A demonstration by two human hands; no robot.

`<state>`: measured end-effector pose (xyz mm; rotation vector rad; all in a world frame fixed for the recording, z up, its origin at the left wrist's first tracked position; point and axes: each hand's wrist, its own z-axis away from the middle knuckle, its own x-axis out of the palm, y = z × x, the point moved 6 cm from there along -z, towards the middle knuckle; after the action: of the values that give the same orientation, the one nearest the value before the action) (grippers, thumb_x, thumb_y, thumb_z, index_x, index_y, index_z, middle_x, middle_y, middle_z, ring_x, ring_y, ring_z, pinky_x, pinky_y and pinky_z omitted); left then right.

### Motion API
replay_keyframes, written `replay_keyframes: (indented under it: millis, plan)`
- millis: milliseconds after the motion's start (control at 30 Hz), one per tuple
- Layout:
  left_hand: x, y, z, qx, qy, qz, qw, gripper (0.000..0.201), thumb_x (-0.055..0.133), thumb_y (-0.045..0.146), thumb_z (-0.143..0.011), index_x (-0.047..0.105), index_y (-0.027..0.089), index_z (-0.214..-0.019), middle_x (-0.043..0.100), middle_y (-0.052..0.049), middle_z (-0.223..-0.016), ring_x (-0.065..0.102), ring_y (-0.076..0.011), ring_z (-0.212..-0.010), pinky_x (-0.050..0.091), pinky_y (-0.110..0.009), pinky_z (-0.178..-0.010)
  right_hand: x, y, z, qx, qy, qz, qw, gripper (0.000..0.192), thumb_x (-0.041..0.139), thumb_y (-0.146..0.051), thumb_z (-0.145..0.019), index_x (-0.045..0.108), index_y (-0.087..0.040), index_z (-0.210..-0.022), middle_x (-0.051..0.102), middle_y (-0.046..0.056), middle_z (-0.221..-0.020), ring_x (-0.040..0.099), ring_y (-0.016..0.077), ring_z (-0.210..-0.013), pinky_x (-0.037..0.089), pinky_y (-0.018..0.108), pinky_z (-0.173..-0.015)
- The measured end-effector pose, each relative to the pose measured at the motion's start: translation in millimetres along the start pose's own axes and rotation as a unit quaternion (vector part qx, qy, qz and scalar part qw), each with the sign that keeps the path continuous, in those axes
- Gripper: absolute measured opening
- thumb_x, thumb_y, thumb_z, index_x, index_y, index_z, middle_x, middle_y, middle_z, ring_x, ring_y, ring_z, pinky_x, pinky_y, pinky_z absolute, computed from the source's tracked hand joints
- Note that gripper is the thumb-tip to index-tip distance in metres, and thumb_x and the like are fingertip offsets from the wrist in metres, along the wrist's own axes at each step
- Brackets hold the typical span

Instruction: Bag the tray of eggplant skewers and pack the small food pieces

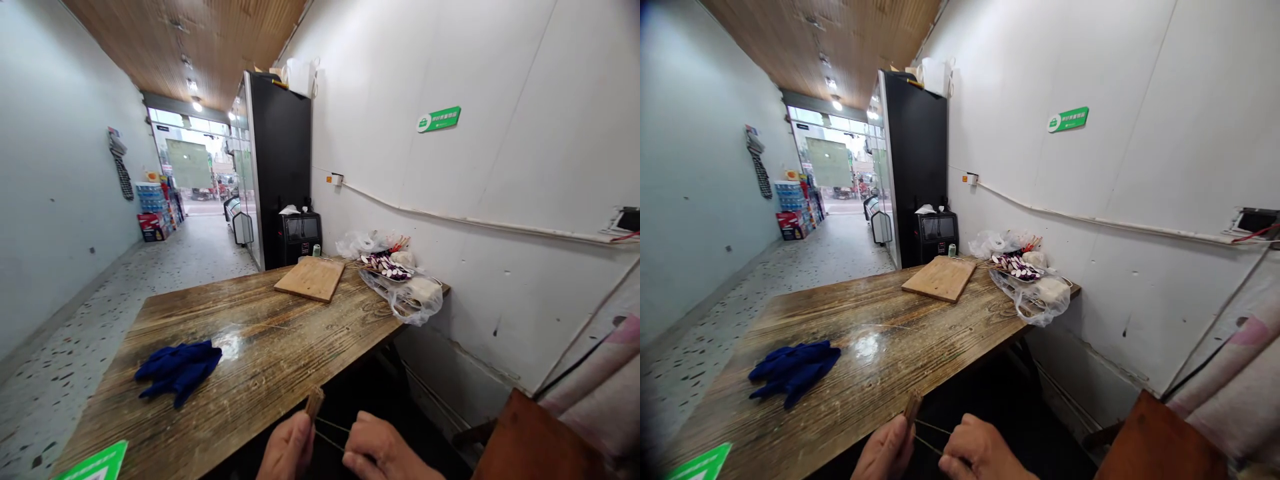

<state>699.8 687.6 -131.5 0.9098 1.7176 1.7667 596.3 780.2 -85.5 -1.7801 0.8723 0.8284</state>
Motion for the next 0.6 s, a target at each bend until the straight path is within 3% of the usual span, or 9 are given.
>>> replay_keyframes:
  millis: [67, 133, 200, 267, 333, 433, 533, 600]
  plan:
    - [-2.9, 1.2, -2.2, -0.061, 0.030, 0.095, 0.993, 0.048, 0.044, 0.063, -0.074, 0.040, 0.018, -0.058, 0.022, 0.007, -0.047, 0.014, -0.0050, -0.042, 0.011, -0.021, -0.040, 8.4, -7.8, -3.9, -0.082, 0.047, -0.034, 0.995, 0.047, 0.025, -0.048, -0.088, 0.048, -0.018, -0.060, 0.065, 0.003, -0.077, 0.055, 0.0136, -0.078, 0.043, 0.029, -0.076]
    - [-1.8, 5.1, -4.7, -0.105, 0.020, 0.169, 0.980, 0.042, 0.048, 0.061, -0.073, 0.048, 0.019, -0.074, 0.022, 0.009, -0.047, 0.010, -0.0038, -0.040, 0.007, -0.018, -0.038, 16.6, -14.8, -6.3, -0.120, 0.064, -0.081, 0.987, 0.051, 0.022, -0.052, -0.088, 0.045, -0.019, -0.057, 0.067, 0.004, -0.087, 0.055, 0.0170, -0.091, 0.038, 0.037, -0.089]
    - [-2.3, 11.0, -7.5, -0.125, 0.009, 0.221, 0.967, 0.041, 0.049, 0.059, -0.074, 0.050, 0.020, -0.087, 0.025, 0.009, -0.048, 0.011, -0.0031, -0.038, 0.008, -0.016, -0.036, 22.1, -19.1, -8.9, -0.101, 0.051, -0.161, 0.980, 0.055, 0.020, -0.059, -0.086, 0.042, -0.020, -0.053, 0.067, 0.005, -0.078, 0.056, 0.0193, -0.091, 0.037, 0.041, -0.091]
    - [-3.2, 15.8, -10.4, -0.132, -0.011, 0.251, 0.959, 0.039, 0.051, 0.056, -0.074, 0.051, 0.019, -0.086, 0.027, 0.009, -0.049, 0.013, -0.0025, -0.038, 0.009, -0.015, -0.035, 21.2, -18.2, -11.1, -0.045, 0.059, -0.285, 0.956, 0.056, 0.026, -0.068, -0.078, 0.037, -0.021, -0.049, 0.057, 0.005, -0.057, 0.057, 0.0199, -0.074, 0.043, 0.039, -0.078]
    - [-4.4, 18.6, -13.0, -0.124, -0.038, 0.259, 0.957, 0.038, 0.050, 0.056, -0.075, 0.052, 0.018, -0.081, 0.026, 0.009, -0.049, 0.013, -0.0022, -0.037, 0.010, -0.015, -0.034, 14.2, -5.9, -11.7, 0.047, 0.131, -0.434, 0.890, 0.052, 0.034, -0.070, -0.072, 0.040, -0.022, -0.052, 0.039, 0.000, -0.047, 0.046, 0.0160, -0.054, 0.043, 0.036, -0.064]
    - [-12.5, 22.5, -17.2, -0.043, -0.046, 0.197, 0.978, 0.037, 0.048, 0.054, -0.077, 0.054, 0.018, -0.083, 0.028, 0.008, -0.048, 0.018, -0.0035, -0.038, 0.015, -0.015, -0.036, 9.9, 18.1, -9.9, 0.168, 0.208, -0.606, 0.749, 0.039, 0.032, -0.052, -0.080, 0.056, -0.021, -0.078, 0.018, -0.006, -0.052, 0.024, 0.0109, -0.048, 0.040, 0.033, -0.063]
    - [-22.3, 30.9, -18.0, 0.087, -0.021, 0.009, 0.996, 0.030, 0.051, 0.046, -0.079, 0.058, 0.021, -0.093, 0.041, 0.003, -0.053, 0.037, -0.0076, -0.047, 0.031, -0.017, -0.046, 4.6, 23.6, -15.2, 0.170, 0.164, -0.701, 0.673, 0.044, 0.024, -0.041, -0.086, 0.055, -0.021, -0.109, 0.016, -0.005, -0.059, 0.017, 0.0101, -0.050, 0.036, 0.028, -0.062]
    - [-20.0, 36.0, -16.4, 0.143, -0.037, -0.132, 0.980, 0.023, 0.054, 0.039, -0.078, 0.062, 0.023, -0.094, 0.055, -0.001, -0.067, 0.050, -0.0126, -0.063, 0.040, -0.020, -0.061, -1.4, 20.2, -18.4, 0.157, 0.112, -0.741, 0.643, 0.049, 0.021, -0.045, -0.088, 0.051, -0.021, -0.117, 0.023, -0.005, -0.064, 0.016, 0.0081, -0.050, 0.033, 0.025, -0.056]
